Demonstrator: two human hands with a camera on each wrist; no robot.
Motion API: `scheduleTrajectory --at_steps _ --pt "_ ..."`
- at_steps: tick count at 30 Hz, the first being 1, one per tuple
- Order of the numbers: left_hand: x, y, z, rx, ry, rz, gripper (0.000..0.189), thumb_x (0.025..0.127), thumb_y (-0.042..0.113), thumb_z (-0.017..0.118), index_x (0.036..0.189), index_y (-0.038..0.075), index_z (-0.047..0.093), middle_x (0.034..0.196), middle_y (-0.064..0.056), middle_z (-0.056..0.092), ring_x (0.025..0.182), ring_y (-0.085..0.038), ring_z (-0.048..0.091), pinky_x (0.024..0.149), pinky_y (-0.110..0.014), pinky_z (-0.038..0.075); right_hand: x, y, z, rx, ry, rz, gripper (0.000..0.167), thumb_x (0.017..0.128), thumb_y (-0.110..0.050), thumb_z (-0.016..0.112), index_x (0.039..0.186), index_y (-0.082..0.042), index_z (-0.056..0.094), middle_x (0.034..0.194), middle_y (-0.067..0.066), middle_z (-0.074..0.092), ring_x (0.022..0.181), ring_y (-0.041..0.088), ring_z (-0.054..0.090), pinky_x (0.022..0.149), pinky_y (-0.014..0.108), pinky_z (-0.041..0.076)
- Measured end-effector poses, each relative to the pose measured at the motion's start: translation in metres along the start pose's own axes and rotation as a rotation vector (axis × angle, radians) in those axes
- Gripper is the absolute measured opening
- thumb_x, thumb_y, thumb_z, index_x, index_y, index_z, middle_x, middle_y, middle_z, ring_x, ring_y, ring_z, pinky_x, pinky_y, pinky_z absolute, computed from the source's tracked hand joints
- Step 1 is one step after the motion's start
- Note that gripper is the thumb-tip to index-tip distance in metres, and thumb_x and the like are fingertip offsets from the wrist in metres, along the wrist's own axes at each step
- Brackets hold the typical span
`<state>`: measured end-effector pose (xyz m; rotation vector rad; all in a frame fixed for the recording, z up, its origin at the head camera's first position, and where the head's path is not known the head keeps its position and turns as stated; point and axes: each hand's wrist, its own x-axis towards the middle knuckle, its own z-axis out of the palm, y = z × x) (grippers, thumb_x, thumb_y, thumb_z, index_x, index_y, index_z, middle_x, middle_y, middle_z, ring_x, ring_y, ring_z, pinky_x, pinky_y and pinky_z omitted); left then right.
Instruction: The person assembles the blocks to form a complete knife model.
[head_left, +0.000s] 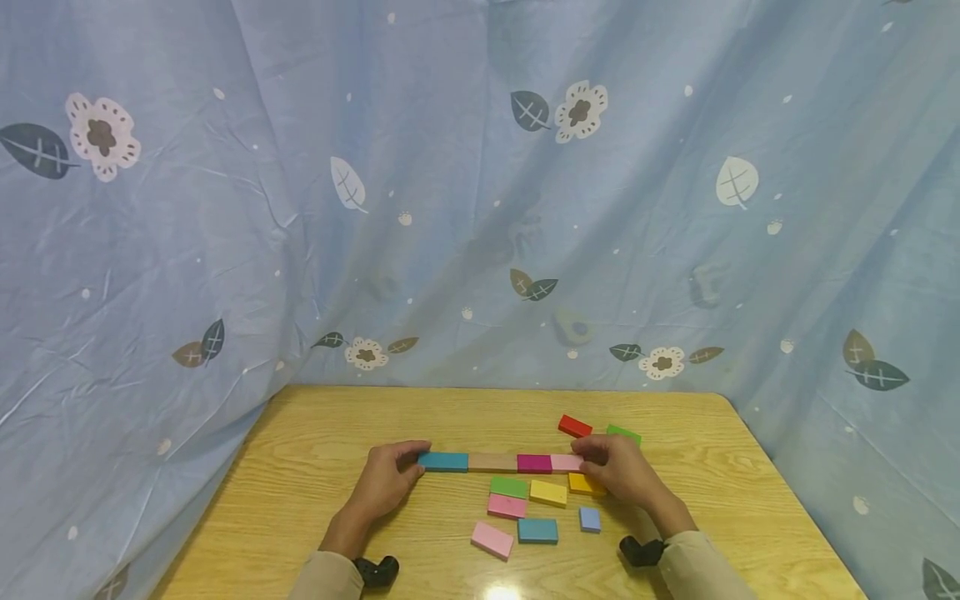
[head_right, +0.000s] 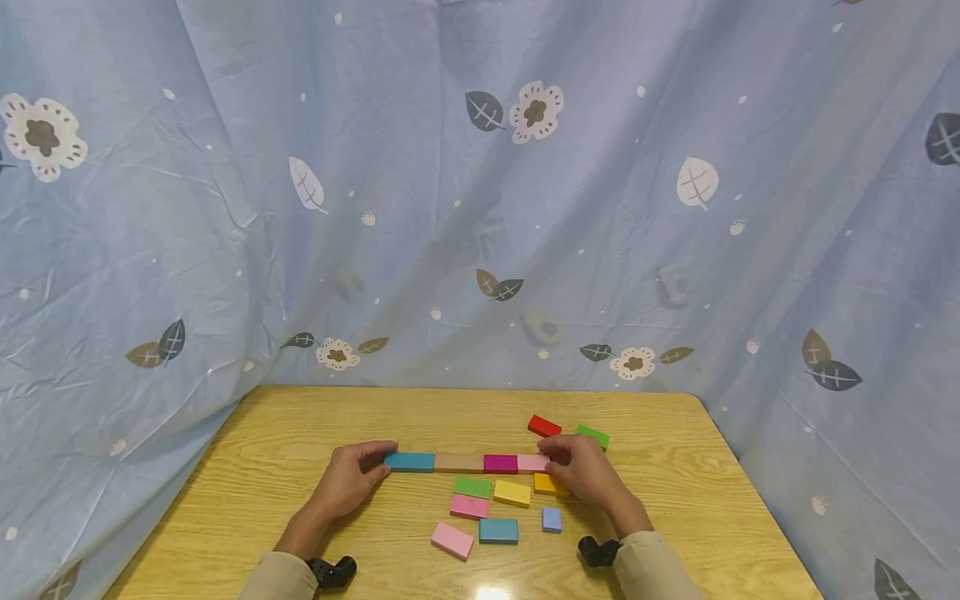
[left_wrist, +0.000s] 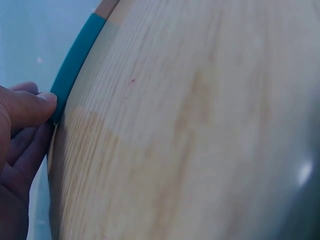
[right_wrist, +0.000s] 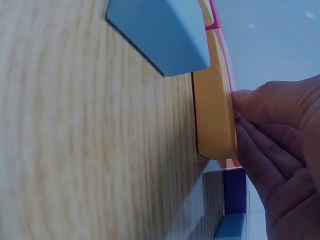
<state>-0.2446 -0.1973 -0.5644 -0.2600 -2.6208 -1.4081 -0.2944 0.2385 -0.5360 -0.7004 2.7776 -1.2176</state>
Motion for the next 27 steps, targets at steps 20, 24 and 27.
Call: scheduleTrajectory --at_steps 20,24,27 --pt "0.0 -0.001 -0.001 -0.008 -0.004 0.0 0.04 0.096 -0.008 0.077 0.133 0.007 0.078 0.134 -0.013 0.078 0.127 -0.035 0.074 0.106 -0.048 0.063 -0.005 -0.001 0.002 -0.046 0.045 0.001 0.032 0.095 -0.001 0.082 0.127 -0.001 0.079 0.121 0.01 0.082 0.109 0.027 0.08 0.093 0.035 0.069" --pt "0.0 -0.001 -0.001 -0.011 -0.011 0.002 0.04 0.097 -0.007 0.077 0.134 0.006 0.078 0.135 -0.013 0.077 0.128 -0.035 0.074 0.107 -0.048 0.063 -0.015 -0.005 0.0 -0.019 0.121 0.043 0.034 0.095 -0.007 0.084 0.129 -0.003 0.079 0.121 0.012 0.082 0.107 0.024 0.081 0.091 0.029 0.068" --pt "-0.001 0.0 -0.001 -0.007 -0.009 0.003 0.04 0.097 -0.007 0.077 0.135 0.006 0.078 0.135 -0.013 0.077 0.128 -0.035 0.074 0.107 -0.049 0.063 -0.026 -0.005 -0.001 0.052 0.172 0.072 0.035 0.096 -0.011 0.086 0.129 -0.004 0.079 0.123 0.014 0.081 0.104 0.021 0.081 0.087 0.023 0.067"
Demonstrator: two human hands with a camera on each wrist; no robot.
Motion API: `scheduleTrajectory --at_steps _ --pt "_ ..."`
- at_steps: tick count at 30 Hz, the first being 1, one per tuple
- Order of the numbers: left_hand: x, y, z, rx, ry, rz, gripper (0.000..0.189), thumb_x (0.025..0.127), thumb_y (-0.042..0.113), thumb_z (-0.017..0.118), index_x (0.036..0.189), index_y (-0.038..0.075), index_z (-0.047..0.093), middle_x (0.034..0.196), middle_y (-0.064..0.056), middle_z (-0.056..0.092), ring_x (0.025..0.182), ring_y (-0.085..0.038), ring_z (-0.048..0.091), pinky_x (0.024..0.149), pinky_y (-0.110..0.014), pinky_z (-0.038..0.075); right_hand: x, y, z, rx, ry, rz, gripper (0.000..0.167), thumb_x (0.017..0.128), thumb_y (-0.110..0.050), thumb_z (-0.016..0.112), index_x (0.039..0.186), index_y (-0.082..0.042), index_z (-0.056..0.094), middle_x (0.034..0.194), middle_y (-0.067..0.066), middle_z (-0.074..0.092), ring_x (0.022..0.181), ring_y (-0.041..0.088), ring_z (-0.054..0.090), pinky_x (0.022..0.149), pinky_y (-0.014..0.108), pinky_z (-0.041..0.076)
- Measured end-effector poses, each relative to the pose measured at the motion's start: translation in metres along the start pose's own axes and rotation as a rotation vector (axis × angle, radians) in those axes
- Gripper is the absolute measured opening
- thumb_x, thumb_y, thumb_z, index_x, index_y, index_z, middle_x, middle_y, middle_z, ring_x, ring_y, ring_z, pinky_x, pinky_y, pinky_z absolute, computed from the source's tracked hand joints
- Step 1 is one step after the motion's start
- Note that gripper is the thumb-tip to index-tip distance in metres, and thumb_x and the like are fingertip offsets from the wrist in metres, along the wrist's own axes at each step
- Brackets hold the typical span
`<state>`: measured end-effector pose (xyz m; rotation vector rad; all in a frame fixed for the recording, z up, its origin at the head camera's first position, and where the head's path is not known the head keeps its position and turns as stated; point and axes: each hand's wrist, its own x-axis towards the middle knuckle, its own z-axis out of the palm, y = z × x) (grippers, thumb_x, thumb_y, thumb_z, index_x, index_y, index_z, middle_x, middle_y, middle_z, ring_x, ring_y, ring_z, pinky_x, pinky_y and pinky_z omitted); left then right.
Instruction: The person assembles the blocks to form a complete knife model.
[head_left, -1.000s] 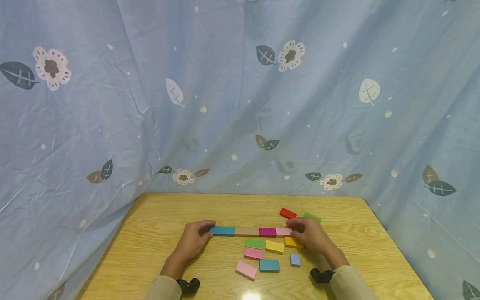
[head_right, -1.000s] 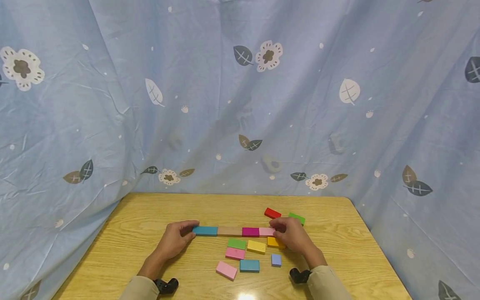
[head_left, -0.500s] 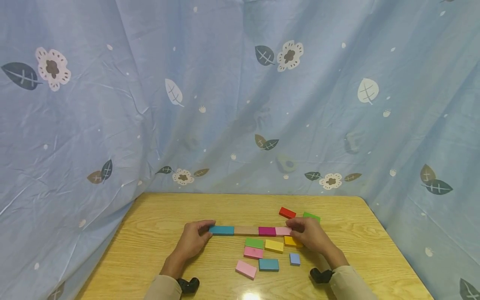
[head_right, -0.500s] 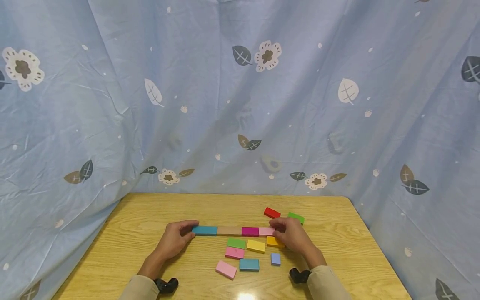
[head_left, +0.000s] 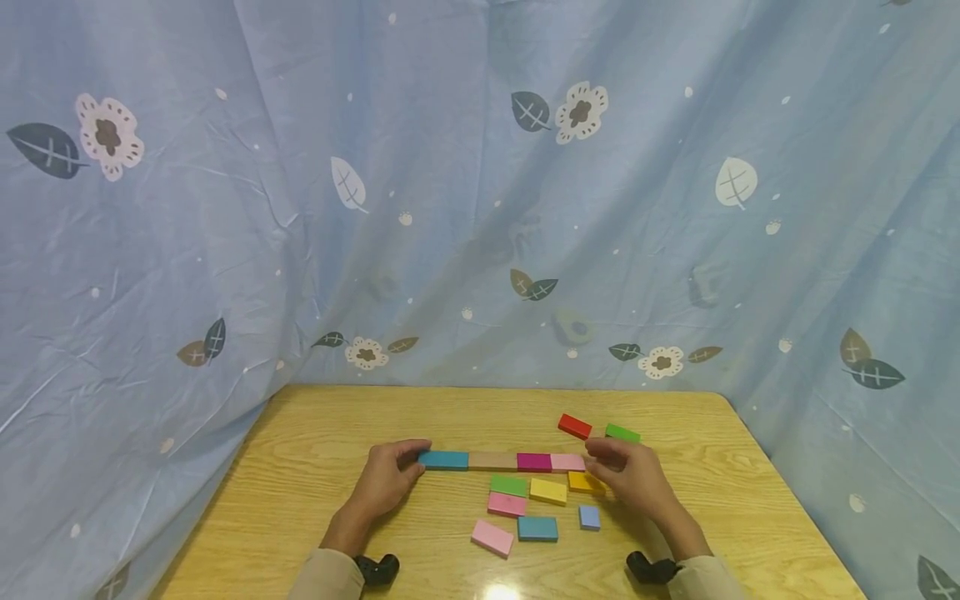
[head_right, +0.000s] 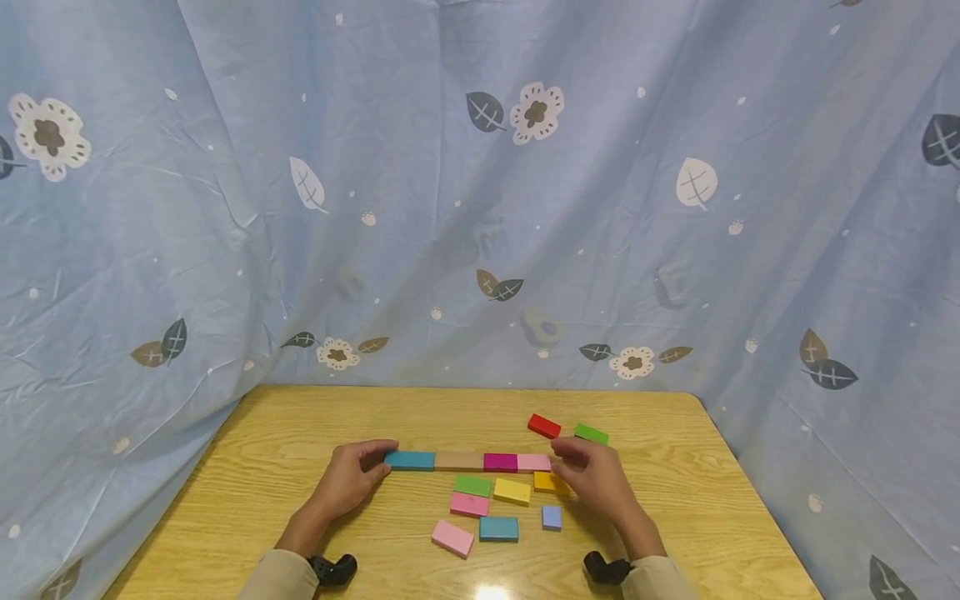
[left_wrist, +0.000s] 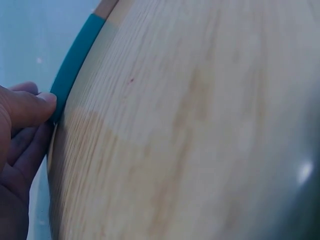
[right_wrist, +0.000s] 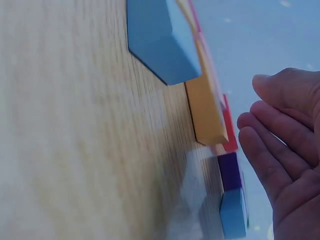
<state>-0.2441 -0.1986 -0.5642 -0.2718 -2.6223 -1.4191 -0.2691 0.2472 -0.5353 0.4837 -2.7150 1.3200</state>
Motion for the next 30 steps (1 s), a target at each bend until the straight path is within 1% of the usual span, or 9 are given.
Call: scheduleTrajectory --at_steps 5,8,10,15,20,24,27,30 --pt "-0.001 0.002 -0.001 0.017 0.001 0.008 0.041 0.097 -0.007 0.077 0.135 0.006 0.077 0.135 -0.012 0.078 0.128 -0.035 0.074 0.107 -0.049 0.063 -0.017 0.007 -0.003 0.114 0.037 0.063 0.039 0.095 -0.01 0.087 0.132 -0.003 0.078 0.124 0.015 0.081 0.105 0.016 0.081 0.087 0.019 0.065" --pt "0.0 0.001 -0.001 0.021 0.0 0.005 0.041 0.096 -0.007 0.078 0.136 0.006 0.077 0.135 -0.011 0.078 0.129 -0.035 0.073 0.108 -0.049 0.062 -0.024 0.011 -0.003 0.154 0.032 0.107 0.04 0.094 -0.007 0.087 0.133 -0.003 0.077 0.124 0.014 0.081 0.107 0.016 0.081 0.088 0.018 0.065" --pt "0.0 0.001 -0.001 0.012 -0.005 -0.012 0.042 0.097 -0.006 0.078 0.136 0.007 0.077 0.136 -0.01 0.077 0.131 -0.033 0.073 0.109 -0.048 0.062 -0.027 0.012 -0.001 0.177 0.021 0.124 0.041 0.093 -0.005 0.087 0.133 -0.003 0.077 0.124 0.015 0.081 0.108 0.018 0.081 0.089 0.019 0.065" --pt "-0.001 0.0 -0.002 0.017 -0.01 0.0 0.041 0.097 -0.006 0.078 0.136 0.006 0.077 0.136 -0.011 0.077 0.13 -0.034 0.073 0.108 -0.048 0.062 -0.027 0.016 0.003 0.176 -0.018 0.112 0.043 0.092 -0.001 0.086 0.134 -0.001 0.076 0.128 0.018 0.079 0.111 0.02 0.08 0.091 0.02 0.065" --pt "-0.001 0.0 -0.001 0.01 -0.006 0.003 0.04 0.097 -0.005 0.077 0.136 0.007 0.077 0.136 -0.011 0.077 0.129 -0.035 0.073 0.107 -0.048 0.063 -0.028 0.017 0.002 0.123 -0.016 0.126 0.038 0.092 -0.001 0.086 0.129 -0.008 0.079 0.125 0.01 0.081 0.11 0.015 0.08 0.092 0.017 0.063" --pt "-0.001 0.001 0.0 0.005 -0.002 0.002 0.04 0.098 -0.004 0.077 0.136 0.008 0.077 0.136 -0.011 0.077 0.13 -0.035 0.073 0.107 -0.048 0.062 -0.033 0.019 -0.005 0.062 0.003 0.133 0.033 0.094 -0.005 0.086 0.126 -0.013 0.082 0.123 0.004 0.082 0.11 0.013 0.079 0.092 0.018 0.063" --pt "-0.001 0.001 0.001 0.006 0.002 -0.009 0.04 0.098 -0.004 0.078 0.136 0.008 0.078 0.136 -0.01 0.077 0.13 -0.034 0.073 0.108 -0.048 0.062 -0.038 0.023 -0.014 0.057 0.019 0.15 0.032 0.096 -0.008 0.085 0.126 -0.015 0.082 0.124 0.004 0.082 0.11 0.01 0.078 0.091 0.018 0.063" --pt "-0.001 0.001 0.0 0.009 0.003 -0.015 0.04 0.098 -0.004 0.078 0.136 0.009 0.078 0.136 -0.009 0.077 0.131 -0.034 0.073 0.109 -0.048 0.062 -0.041 0.028 -0.023 0.069 0.035 0.154 0.031 0.097 -0.009 0.084 0.128 -0.013 0.081 0.126 0.007 0.082 0.11 0.009 0.078 0.09 0.017 0.064"
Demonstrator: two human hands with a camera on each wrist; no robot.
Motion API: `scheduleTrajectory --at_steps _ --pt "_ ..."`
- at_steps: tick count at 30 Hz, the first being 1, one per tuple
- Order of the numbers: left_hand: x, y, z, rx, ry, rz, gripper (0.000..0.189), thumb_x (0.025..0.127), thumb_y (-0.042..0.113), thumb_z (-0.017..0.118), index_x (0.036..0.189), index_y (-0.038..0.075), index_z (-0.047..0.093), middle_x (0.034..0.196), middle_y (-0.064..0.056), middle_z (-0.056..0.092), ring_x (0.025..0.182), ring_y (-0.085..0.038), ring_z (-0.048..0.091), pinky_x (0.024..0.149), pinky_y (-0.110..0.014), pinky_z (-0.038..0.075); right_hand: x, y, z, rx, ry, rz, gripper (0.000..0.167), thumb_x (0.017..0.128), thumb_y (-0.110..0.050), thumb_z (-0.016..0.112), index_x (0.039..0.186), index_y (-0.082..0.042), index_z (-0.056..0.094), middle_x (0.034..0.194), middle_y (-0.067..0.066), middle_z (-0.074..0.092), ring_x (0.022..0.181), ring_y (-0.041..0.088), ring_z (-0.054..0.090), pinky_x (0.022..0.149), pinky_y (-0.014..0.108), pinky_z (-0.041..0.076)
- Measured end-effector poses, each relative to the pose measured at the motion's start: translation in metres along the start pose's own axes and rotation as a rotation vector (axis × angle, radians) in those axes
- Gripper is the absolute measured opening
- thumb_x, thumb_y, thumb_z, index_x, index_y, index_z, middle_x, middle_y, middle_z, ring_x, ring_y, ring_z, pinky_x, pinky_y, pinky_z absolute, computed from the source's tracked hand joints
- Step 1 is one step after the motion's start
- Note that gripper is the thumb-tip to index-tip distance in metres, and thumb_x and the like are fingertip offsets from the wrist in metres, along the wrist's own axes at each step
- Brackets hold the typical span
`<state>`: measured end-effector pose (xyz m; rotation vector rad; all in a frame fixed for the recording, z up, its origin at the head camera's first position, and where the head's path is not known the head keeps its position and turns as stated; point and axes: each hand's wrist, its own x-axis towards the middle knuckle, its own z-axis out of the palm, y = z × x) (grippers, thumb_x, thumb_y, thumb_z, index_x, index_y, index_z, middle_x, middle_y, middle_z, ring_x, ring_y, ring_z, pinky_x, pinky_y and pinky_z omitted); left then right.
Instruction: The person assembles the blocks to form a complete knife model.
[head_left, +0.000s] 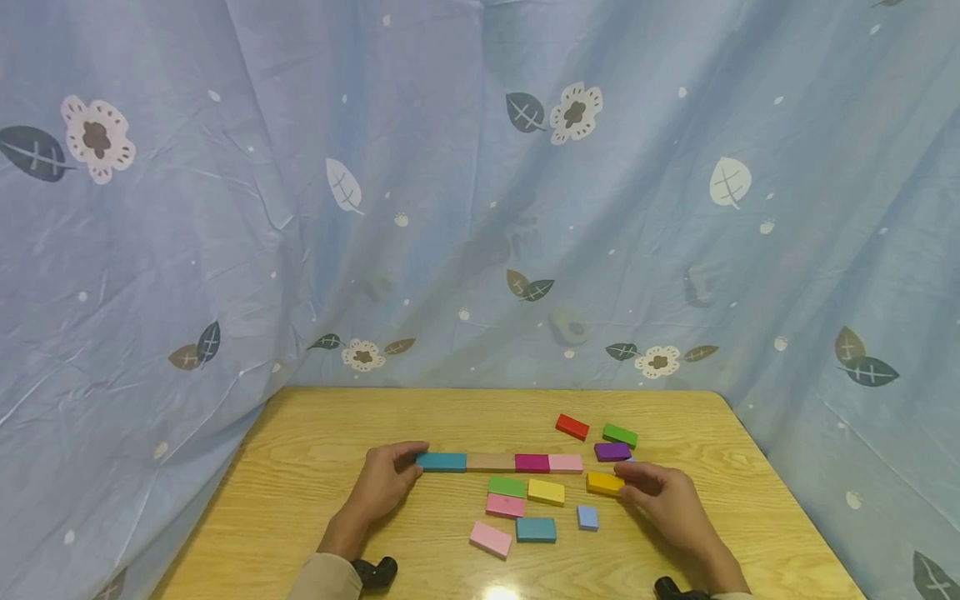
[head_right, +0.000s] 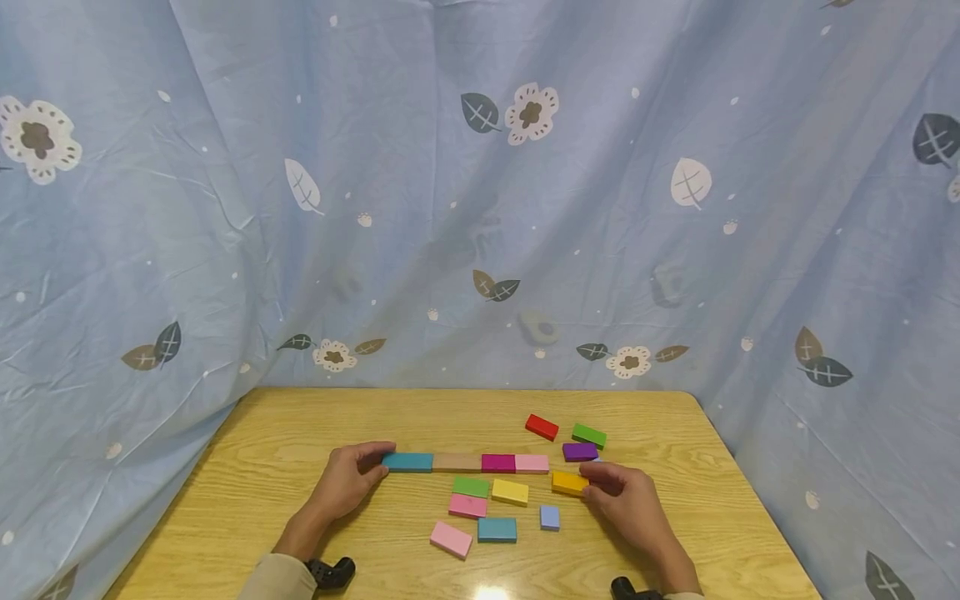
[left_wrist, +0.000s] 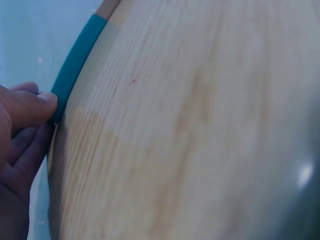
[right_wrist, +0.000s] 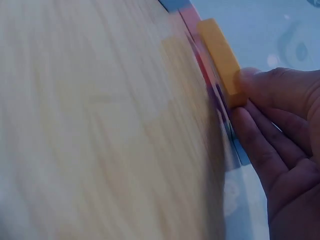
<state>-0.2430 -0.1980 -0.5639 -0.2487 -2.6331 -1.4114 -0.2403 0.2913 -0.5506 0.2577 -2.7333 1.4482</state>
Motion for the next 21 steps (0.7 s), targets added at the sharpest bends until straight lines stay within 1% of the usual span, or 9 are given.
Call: scheduleTrajectory --at_steps 2,5,7,10,12,15,17,21 --pt "0.0 0.0 -0.001 0.007 0.002 -0.003 0.041 0.097 -0.004 0.078 0.136 0.009 0.078 0.136 -0.009 0.077 0.131 -0.033 0.072 0.109 -0.048 0.062 0.001 0.003 -0.006 0.013 0.01 -0.013 0.032 0.098 -0.009 0.083 0.13 -0.01 0.08 0.126 0.009 0.082 0.109 0.008 0.078 0.089 0.017 0.064" --pt "0.0 -0.001 -0.001 0.015 0.005 0.011 0.041 0.097 -0.004 0.078 0.136 0.008 0.078 0.136 -0.01 0.077 0.13 -0.035 0.072 0.109 -0.049 0.062 0.004 0.008 -0.012 0.034 0.027 -0.045 0.032 0.098 -0.008 0.083 0.13 -0.007 0.08 0.125 0.013 0.081 0.108 0.009 0.079 0.087 0.018 0.065" --pt "-0.001 -0.001 -0.001 0.017 0.007 0.013 0.041 0.097 -0.004 0.078 0.136 0.008 0.078 0.136 -0.009 0.078 0.13 -0.035 0.073 0.109 -0.049 0.062 0.008 0.01 -0.014 0.029 0.035 -0.067 0.031 0.098 -0.007 0.082 0.129 -0.006 0.08 0.124 0.014 0.081 0.108 0.009 0.079 0.087 0.018 0.065" --pt "0.0 0.0 -0.001 0.009 0.004 0.013 0.041 0.097 -0.005 0.078 0.136 0.008 0.078 0.136 -0.01 0.077 0.13 -0.035 0.073 0.108 -0.049 0.062 0.013 0.012 -0.015 0.003 0.036 -0.095 0.03 0.098 -0.007 0.082 0.128 -0.007 0.08 0.123 0.013 0.082 0.108 0.01 0.079 0.087 0.018 0.065" --pt "0.0 0.0 -0.001 0.003 0.004 0.01 0.04 0.097 -0.005 0.078 0.135 0.008 0.078 0.136 -0.01 0.077 0.13 -0.035 0.073 0.108 -0.049 0.062 0.017 0.012 -0.015 -0.028 0.033 -0.106 0.03 0.098 -0.007 0.083 0.127 -0.009 0.081 0.122 0.011 0.082 0.108 0.008 0.078 0.087 0.017 0.065" --pt "0.0 -0.001 0.0 -0.001 0.008 0.015 0.041 0.097 -0.005 0.078 0.135 0.008 0.078 0.135 -0.011 0.077 0.13 -0.035 0.073 0.107 -0.048 0.063 0.023 0.01 -0.013 -0.059 0.023 -0.111 0.03 0.097 -0.006 0.083 0.126 -0.009 0.081 0.122 0.01 0.082 0.109 0.008 0.078 0.089 0.017 0.064" --pt "0.0 -0.002 0.0 0.002 0.008 0.022 0.041 0.097 -0.005 0.078 0.135 0.008 0.078 0.135 -0.01 0.078 0.129 -0.035 0.073 0.107 -0.047 0.063 0.027 0.008 -0.012 -0.078 0.017 -0.107 0.03 0.097 -0.004 0.083 0.127 -0.009 0.081 0.122 0.009 0.082 0.109 0.01 0.078 0.09 0.017 0.063" --pt "0.0 -0.003 0.001 0.006 0.006 0.026 0.041 0.097 -0.005 0.078 0.136 0.008 0.078 0.136 -0.01 0.078 0.129 -0.034 0.073 0.107 -0.047 0.063 0.032 0.006 -0.008 -0.095 -0.004 -0.114 0.031 0.097 -0.002 0.081 0.128 -0.005 0.081 0.125 0.012 0.081 0.112 0.019 0.079 0.09 0.018 0.064"
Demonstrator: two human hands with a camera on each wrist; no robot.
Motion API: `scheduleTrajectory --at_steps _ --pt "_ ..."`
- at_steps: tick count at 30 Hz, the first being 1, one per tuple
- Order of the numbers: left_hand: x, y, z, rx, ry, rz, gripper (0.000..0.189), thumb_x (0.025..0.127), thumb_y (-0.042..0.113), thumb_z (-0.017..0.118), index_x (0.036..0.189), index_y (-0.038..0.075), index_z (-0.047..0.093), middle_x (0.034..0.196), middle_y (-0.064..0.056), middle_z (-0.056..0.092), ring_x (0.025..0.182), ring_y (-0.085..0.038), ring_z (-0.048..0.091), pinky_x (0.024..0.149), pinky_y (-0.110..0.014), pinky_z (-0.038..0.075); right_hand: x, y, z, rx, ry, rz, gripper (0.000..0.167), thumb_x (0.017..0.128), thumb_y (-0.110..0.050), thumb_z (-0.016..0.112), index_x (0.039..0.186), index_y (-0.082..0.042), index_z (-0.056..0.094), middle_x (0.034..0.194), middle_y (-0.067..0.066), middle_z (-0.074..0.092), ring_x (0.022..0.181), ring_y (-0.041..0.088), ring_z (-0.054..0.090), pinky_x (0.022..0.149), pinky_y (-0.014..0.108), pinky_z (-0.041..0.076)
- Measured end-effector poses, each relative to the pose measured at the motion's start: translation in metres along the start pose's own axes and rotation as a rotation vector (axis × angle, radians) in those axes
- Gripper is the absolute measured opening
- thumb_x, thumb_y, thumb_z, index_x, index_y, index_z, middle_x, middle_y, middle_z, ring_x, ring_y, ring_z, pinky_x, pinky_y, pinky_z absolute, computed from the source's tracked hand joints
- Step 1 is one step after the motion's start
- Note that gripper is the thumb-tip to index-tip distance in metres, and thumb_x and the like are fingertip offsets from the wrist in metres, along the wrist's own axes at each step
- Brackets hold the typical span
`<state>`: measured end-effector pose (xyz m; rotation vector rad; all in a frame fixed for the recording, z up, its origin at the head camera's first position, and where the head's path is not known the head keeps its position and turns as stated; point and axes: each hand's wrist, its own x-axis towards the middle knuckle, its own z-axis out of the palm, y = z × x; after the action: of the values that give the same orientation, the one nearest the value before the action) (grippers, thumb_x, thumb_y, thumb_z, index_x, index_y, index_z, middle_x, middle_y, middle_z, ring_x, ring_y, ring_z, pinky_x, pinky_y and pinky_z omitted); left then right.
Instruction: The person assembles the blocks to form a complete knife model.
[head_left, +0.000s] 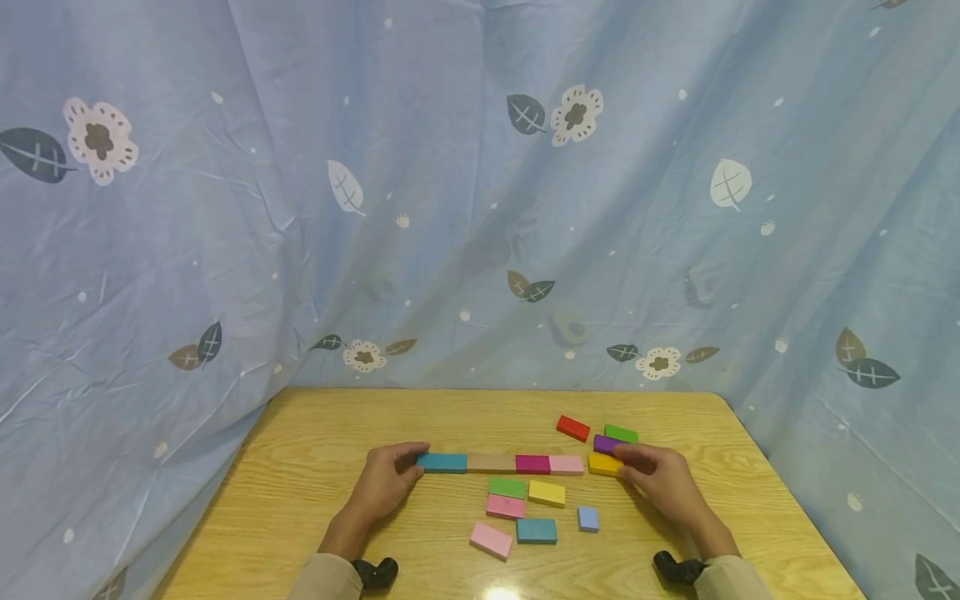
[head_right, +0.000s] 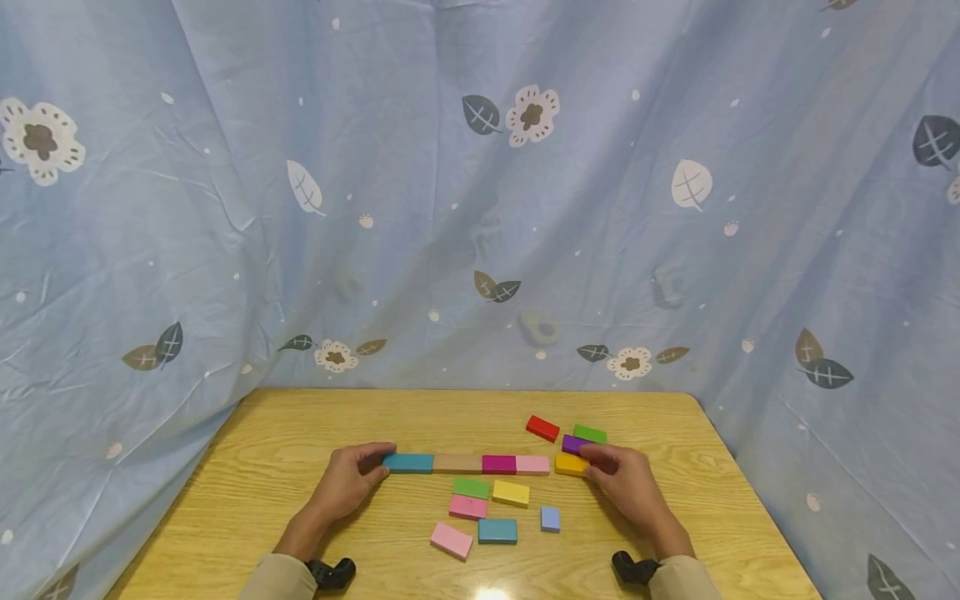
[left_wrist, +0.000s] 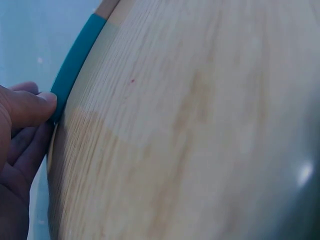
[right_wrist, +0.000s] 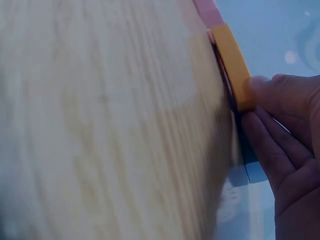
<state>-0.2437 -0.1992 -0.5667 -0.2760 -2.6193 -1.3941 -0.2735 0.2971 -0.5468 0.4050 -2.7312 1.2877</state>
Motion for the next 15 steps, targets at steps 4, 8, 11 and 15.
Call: scheduleTrajectory --at_steps 4,8,11,15 --pt "0.0 0.0016 -0.0008 -0.011 -0.004 -0.001 0.04 0.097 -0.005 0.077 0.135 0.008 0.078 0.136 -0.011 0.077 0.13 -0.035 0.072 0.108 -0.048 0.062 0.0043 -0.001 0.0032 -0.007 -0.021 -0.023 0.032 0.097 0.001 0.08 0.128 -0.003 0.08 0.126 0.015 0.08 0.113 0.024 0.079 0.089 0.018 0.064" --pt "0.0004 0.0023 -0.001 -0.015 -0.005 0.003 0.04 0.098 -0.006 0.077 0.136 0.007 0.077 0.136 -0.011 0.077 0.131 -0.036 0.072 0.108 -0.049 0.062 0.0074 -0.0011 0.0052 -0.014 -0.03 -0.034 0.032 0.096 0.002 0.081 0.127 -0.004 0.081 0.124 0.014 0.081 0.111 0.025 0.08 0.088 0.016 0.063" --pt "0.0002 0.0024 -0.0009 -0.01 -0.004 0.007 0.041 0.097 -0.006 0.077 0.136 0.007 0.077 0.136 -0.011 0.077 0.13 -0.035 0.073 0.107 -0.048 0.063 0.0086 -0.0016 0.0057 -0.024 -0.04 -0.031 0.032 0.096 0.002 0.081 0.127 -0.005 0.081 0.124 0.013 0.081 0.111 0.023 0.08 0.089 0.016 0.063" --pt "-0.0004 0.0026 -0.0012 -0.001 -0.005 0.018 0.041 0.097 -0.006 0.077 0.136 0.006 0.077 0.135 -0.011 0.077 0.129 -0.036 0.073 0.107 -0.049 0.063 0.0098 -0.0026 0.0058 -0.036 -0.054 -0.012 0.032 0.096 0.001 0.081 0.127 -0.007 0.081 0.124 0.01 0.081 0.112 0.022 0.079 0.09 0.017 0.063"
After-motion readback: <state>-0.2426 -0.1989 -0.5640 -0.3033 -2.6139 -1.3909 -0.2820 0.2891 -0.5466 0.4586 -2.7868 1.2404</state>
